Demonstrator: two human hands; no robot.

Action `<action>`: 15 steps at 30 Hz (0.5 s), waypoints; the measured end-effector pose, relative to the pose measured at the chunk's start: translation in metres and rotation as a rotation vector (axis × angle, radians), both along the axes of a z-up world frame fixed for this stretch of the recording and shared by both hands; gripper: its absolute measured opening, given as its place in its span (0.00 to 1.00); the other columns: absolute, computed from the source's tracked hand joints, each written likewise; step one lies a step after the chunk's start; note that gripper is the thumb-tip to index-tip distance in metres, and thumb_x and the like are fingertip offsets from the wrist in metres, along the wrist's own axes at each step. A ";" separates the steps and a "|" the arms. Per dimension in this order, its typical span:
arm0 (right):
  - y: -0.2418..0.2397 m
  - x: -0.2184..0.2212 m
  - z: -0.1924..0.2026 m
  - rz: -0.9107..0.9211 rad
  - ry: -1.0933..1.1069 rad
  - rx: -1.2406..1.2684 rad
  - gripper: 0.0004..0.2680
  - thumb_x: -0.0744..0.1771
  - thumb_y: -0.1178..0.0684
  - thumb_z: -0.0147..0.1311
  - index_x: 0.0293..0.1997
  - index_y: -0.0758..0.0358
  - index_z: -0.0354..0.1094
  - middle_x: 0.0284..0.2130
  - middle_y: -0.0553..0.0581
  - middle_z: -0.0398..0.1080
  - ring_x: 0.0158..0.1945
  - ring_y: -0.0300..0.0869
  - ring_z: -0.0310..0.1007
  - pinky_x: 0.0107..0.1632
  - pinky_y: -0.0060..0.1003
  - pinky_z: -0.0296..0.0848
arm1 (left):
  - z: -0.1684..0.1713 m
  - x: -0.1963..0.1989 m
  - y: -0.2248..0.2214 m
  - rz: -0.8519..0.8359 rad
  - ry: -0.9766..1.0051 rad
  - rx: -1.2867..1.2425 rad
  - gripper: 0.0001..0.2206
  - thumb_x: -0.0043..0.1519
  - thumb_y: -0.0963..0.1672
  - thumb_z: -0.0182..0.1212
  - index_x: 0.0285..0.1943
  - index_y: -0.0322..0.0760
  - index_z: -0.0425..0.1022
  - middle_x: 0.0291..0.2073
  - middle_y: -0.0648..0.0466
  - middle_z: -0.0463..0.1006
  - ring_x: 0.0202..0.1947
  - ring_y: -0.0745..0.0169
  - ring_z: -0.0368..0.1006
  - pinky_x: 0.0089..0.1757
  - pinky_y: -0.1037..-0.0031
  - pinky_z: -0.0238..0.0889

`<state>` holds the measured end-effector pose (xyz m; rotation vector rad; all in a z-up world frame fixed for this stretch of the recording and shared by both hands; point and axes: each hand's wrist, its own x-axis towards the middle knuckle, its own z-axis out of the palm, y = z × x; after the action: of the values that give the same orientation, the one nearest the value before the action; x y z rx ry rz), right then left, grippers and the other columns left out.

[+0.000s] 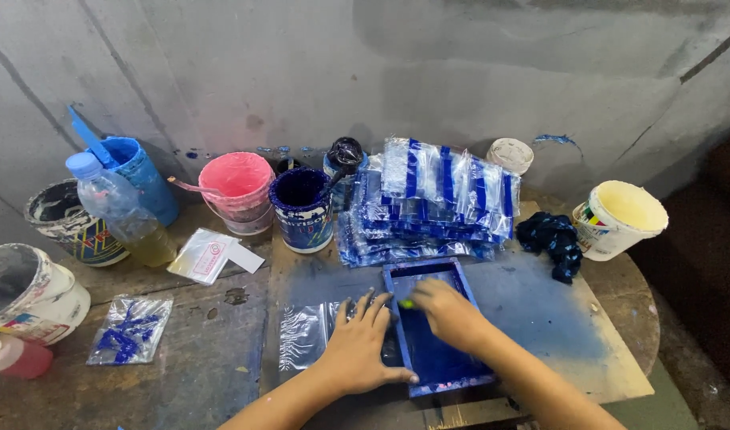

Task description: Applying blue ink to a screen printing frame using a sponge

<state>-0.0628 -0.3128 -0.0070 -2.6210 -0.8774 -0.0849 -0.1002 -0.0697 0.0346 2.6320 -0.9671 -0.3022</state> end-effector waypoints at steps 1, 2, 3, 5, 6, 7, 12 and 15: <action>-0.001 -0.015 0.002 0.000 0.000 0.000 0.16 0.63 0.69 0.44 0.55 0.69 0.70 0.51 0.65 0.71 0.56 0.58 0.68 0.60 0.52 0.67 | 0.000 0.000 0.000 0.000 0.000 0.000 0.51 0.49 0.70 0.57 0.71 0.33 0.60 0.77 0.46 0.47 0.75 0.34 0.39 0.65 0.34 0.27; -0.003 -0.030 0.005 0.035 0.025 0.018 0.17 0.63 0.69 0.44 0.56 0.68 0.70 0.51 0.66 0.71 0.57 0.57 0.68 0.61 0.52 0.66 | -0.001 0.000 0.000 0.009 0.004 -0.004 0.53 0.48 0.70 0.57 0.71 0.32 0.58 0.77 0.46 0.47 0.75 0.34 0.39 0.65 0.34 0.28; -0.004 -0.045 0.007 0.069 0.049 0.038 0.18 0.62 0.70 0.44 0.56 0.68 0.70 0.52 0.66 0.71 0.58 0.57 0.68 0.61 0.53 0.65 | -0.001 0.000 0.000 0.016 0.007 -0.008 0.54 0.48 0.71 0.57 0.72 0.32 0.55 0.77 0.46 0.47 0.75 0.34 0.39 0.65 0.34 0.28; -0.009 -0.072 0.002 0.092 0.013 0.043 0.17 0.62 0.71 0.47 0.55 0.69 0.71 0.50 0.67 0.72 0.57 0.58 0.69 0.61 0.52 0.68 | 0.002 -0.001 0.000 0.021 0.012 -0.015 0.52 0.48 0.70 0.59 0.69 0.33 0.58 0.77 0.47 0.48 0.75 0.33 0.39 0.65 0.33 0.28; -0.012 -0.086 -0.001 0.116 -0.021 0.048 0.16 0.61 0.72 0.50 0.53 0.70 0.72 0.49 0.67 0.73 0.55 0.58 0.71 0.60 0.52 0.70 | 0.003 -0.001 0.000 0.028 0.019 -0.021 0.50 0.48 0.69 0.61 0.67 0.34 0.60 0.76 0.48 0.49 0.75 0.33 0.39 0.65 0.32 0.29; -0.013 -0.095 -0.004 0.113 -0.021 0.049 0.16 0.61 0.72 0.50 0.53 0.70 0.72 0.49 0.67 0.73 0.55 0.58 0.71 0.60 0.52 0.70 | 0.007 -0.002 0.000 0.025 0.019 -0.020 0.50 0.48 0.69 0.61 0.67 0.34 0.60 0.76 0.48 0.49 0.75 0.33 0.39 0.65 0.32 0.29; -0.018 -0.122 -0.015 0.169 -0.142 0.019 0.10 0.66 0.62 0.54 0.51 0.72 0.72 0.45 0.67 0.73 0.49 0.57 0.72 0.54 0.49 0.72 | 0.013 -0.002 0.000 0.027 0.008 0.012 0.45 0.47 0.70 0.61 0.62 0.39 0.63 0.76 0.50 0.51 0.75 0.34 0.41 0.63 0.27 0.30; -0.006 -0.106 0.047 -0.050 0.193 0.017 0.09 0.66 0.63 0.50 0.47 0.62 0.74 0.45 0.58 0.74 0.49 0.45 0.75 0.53 0.38 0.77 | 0.028 0.001 0.002 -0.016 0.040 0.067 0.42 0.55 0.67 0.56 0.64 0.36 0.60 0.78 0.48 0.45 0.77 0.32 0.35 0.65 0.26 0.22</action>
<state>-0.1693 -0.3189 0.0397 -2.5830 -0.7414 0.1439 -0.0995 -0.0678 0.0624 2.6684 -0.9813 -0.3965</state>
